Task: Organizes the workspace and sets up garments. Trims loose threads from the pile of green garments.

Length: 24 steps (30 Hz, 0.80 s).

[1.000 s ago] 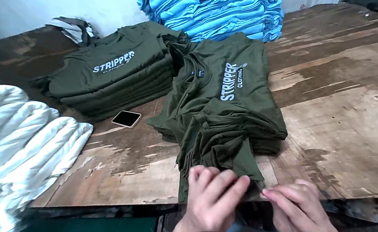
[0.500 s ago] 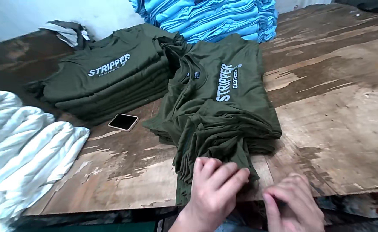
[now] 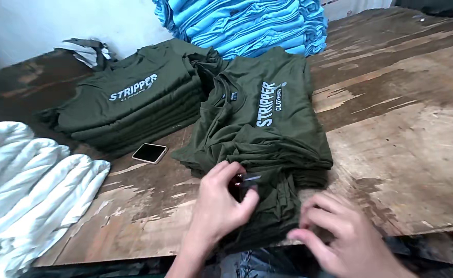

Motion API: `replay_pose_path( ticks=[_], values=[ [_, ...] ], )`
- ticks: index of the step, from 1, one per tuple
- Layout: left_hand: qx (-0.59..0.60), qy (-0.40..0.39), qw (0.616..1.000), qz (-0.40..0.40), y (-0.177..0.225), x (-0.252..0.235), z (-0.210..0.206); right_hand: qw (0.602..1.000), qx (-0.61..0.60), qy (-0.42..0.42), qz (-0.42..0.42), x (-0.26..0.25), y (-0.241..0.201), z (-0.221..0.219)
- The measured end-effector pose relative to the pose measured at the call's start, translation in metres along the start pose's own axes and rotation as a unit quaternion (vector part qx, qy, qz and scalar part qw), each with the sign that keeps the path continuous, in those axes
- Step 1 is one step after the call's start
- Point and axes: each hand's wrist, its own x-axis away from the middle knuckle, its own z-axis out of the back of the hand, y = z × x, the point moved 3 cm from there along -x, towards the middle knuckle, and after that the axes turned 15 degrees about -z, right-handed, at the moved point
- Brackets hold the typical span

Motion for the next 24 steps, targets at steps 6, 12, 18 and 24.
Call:
replay_pose_path(
  ticks=[6,12,18,24],
  values=[
    [-0.135,0.058,0.988,-0.036,0.002,-0.008,-0.012,0.997,0.013,0.022,0.074,-0.004,-0.009,-0.037],
    [-0.038,0.046,0.992,-0.108,-0.019,0.043,-0.019,0.972,0.148,-0.169,0.061,0.003,0.013,0.037],
    [0.063,-0.022,0.994,-0.082,-0.01,0.054,-0.015,0.963,-0.23,-0.079,0.117,0.002,-0.011,-0.01],
    [0.122,-0.007,0.99,-0.067,-0.009,0.041,-0.002,0.985,-0.13,0.001,-0.117,-0.009,-0.014,-0.059]
  ],
)
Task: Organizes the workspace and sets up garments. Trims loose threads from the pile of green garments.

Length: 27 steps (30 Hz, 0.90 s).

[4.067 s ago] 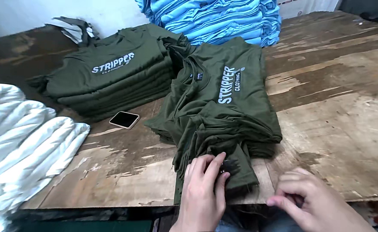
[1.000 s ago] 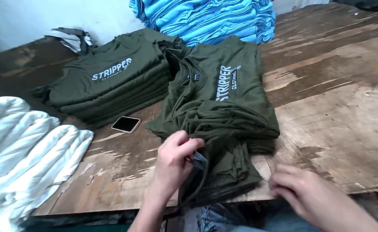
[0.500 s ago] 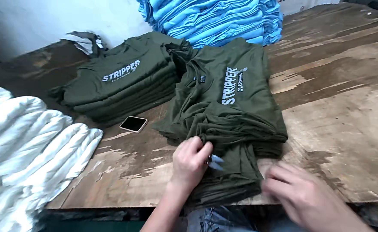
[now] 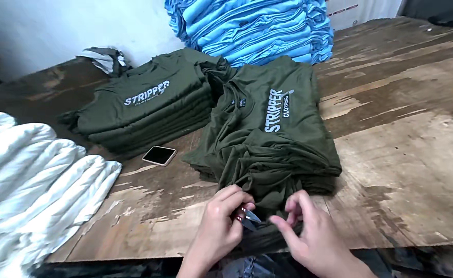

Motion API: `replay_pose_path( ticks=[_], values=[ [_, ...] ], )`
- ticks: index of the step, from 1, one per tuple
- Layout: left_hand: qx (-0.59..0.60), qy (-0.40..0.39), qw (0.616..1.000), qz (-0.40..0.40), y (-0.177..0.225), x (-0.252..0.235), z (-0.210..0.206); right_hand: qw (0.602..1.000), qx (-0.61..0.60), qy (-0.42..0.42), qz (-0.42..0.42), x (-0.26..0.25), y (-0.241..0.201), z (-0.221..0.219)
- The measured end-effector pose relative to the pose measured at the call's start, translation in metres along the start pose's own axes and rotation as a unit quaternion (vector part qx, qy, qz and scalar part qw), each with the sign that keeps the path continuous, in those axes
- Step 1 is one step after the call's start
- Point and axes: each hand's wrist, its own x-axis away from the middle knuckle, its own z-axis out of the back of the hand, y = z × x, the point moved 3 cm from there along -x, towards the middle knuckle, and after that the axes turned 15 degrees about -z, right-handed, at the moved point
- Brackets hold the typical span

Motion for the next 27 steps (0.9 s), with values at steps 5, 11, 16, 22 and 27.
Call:
replay_pose_path(
  ticks=[5,11,16,22,27],
  values=[
    [0.001,0.015,1.0,-0.027,0.017,-0.013,0.025,0.975,0.109,0.191,0.017,-0.036,-0.027,0.002],
    [0.018,-0.036,0.999,0.002,0.007,0.011,0.01,0.962,0.052,-0.049,0.265,0.014,0.002,0.07],
    [-0.088,0.05,0.983,0.154,0.02,0.002,-0.014,0.951,0.161,-0.207,0.164,0.028,0.013,0.092],
    [-0.223,0.146,0.963,0.026,0.038,-0.037,-0.029,0.986,0.126,0.073,0.085,0.016,0.008,0.065],
    [-0.133,0.0,0.991,-0.005,0.05,-0.041,-0.036,0.993,-0.011,0.113,0.028,0.018,0.022,0.046]
  ],
)
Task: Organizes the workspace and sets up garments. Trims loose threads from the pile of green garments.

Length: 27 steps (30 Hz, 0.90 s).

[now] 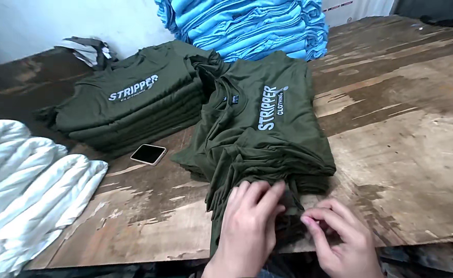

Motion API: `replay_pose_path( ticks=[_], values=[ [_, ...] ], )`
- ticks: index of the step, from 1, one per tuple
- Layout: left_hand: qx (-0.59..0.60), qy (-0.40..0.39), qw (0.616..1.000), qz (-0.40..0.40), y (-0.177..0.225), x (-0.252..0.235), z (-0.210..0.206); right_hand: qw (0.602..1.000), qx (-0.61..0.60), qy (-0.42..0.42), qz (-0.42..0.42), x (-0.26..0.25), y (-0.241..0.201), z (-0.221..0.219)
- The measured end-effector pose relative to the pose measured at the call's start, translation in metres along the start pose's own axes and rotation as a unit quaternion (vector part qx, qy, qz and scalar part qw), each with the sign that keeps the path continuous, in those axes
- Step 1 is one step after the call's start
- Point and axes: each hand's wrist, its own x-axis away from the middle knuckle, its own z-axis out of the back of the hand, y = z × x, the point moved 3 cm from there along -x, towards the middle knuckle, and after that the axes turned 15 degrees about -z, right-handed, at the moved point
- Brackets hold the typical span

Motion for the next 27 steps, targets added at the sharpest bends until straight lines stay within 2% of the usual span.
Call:
replay_pose_path(
  ticks=[5,10,12,15,17,20,23,25,27],
  values=[
    [-0.025,-0.032,0.999,-0.025,0.01,0.001,0.005,0.996,-0.064,0.04,-0.036,0.002,0.0,-0.004],
    [-0.035,-0.02,0.999,-0.015,0.013,-0.001,-0.002,0.994,-0.103,0.02,0.012,0.005,0.0,-0.007],
    [-0.016,-0.01,1.0,0.011,0.008,0.002,0.0,0.997,-0.053,0.016,0.06,0.007,-0.002,-0.002],
    [0.006,-0.003,0.998,0.055,-0.003,0.008,0.001,0.988,0.078,0.068,0.112,0.005,-0.01,-0.008],
    [0.008,-0.003,0.998,0.065,-0.007,0.013,0.001,0.985,0.085,0.09,0.12,0.002,-0.012,-0.018],
    [0.043,-0.011,0.997,0.066,-0.011,0.018,0.008,0.997,-0.039,0.059,0.038,-0.004,-0.005,-0.021],
    [0.056,-0.012,0.997,0.059,-0.01,0.021,0.008,0.99,-0.135,0.031,-0.028,-0.006,-0.001,-0.02],
    [0.039,-0.006,0.998,0.056,-0.007,0.02,0.003,0.989,-0.146,-0.004,0.02,-0.005,-0.002,-0.018],
    [0.034,0.0,0.998,0.058,-0.007,0.018,0.002,0.987,-0.1,-0.061,0.11,-0.004,-0.002,-0.015]
  ],
)
